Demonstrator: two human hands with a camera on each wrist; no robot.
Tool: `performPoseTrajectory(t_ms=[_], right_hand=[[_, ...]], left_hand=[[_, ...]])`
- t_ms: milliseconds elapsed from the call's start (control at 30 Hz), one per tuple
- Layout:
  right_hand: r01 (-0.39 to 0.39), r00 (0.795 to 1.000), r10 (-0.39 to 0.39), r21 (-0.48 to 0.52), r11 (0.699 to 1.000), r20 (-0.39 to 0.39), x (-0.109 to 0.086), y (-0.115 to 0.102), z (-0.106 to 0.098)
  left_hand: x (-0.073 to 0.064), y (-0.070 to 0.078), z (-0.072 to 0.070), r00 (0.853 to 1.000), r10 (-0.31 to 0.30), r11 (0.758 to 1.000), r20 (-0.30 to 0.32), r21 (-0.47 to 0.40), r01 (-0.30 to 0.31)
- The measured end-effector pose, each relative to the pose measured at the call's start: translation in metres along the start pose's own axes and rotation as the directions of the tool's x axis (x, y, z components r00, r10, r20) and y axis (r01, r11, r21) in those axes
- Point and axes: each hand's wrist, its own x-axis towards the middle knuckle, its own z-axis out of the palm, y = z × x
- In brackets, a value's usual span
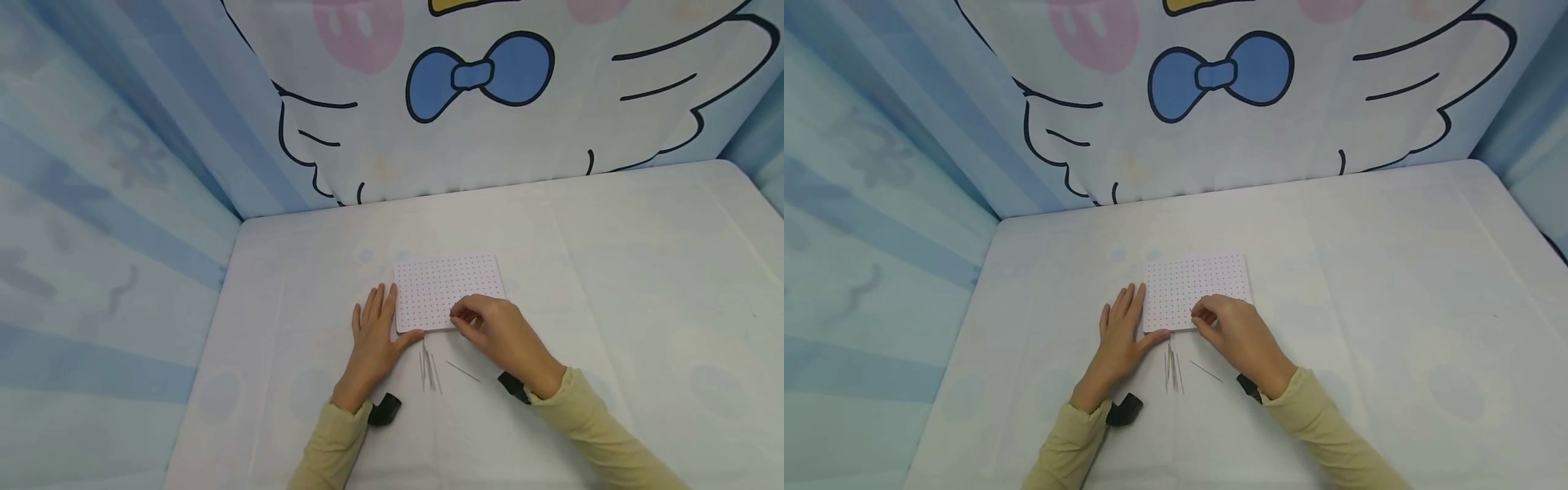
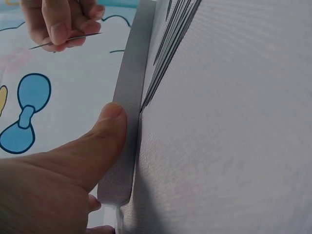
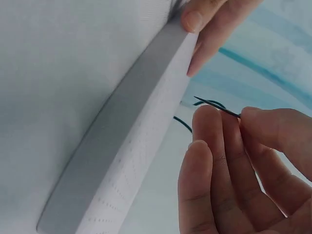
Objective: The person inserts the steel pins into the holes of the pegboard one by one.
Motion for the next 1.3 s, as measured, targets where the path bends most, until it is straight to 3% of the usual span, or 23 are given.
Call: performPoseTrajectory(t_ms=[333,567,1300], right_hand=[[-0.021,0.999,0.024,0.079,0.997,-0.029,0.011,0.005,-0.016],[-0.027,0.997,0.035,0.109,0.994,-0.074,0.018,0.011,-0.021],[-0.041,0.995,0.050,0.103,0.994,-0.083,0.034,0.030,-0.007]], left_hand=[[0.002,0.002,0.001,0.998,-0.039,0.999,0.040,0.017,0.038],[0.003,0.005,0.000,0.997,-0.062,0.997,0.036,0.047,0.060],[0.002,0.008,0.000,0.999,-0.034,0.999,0.004,0.022,0.033]])
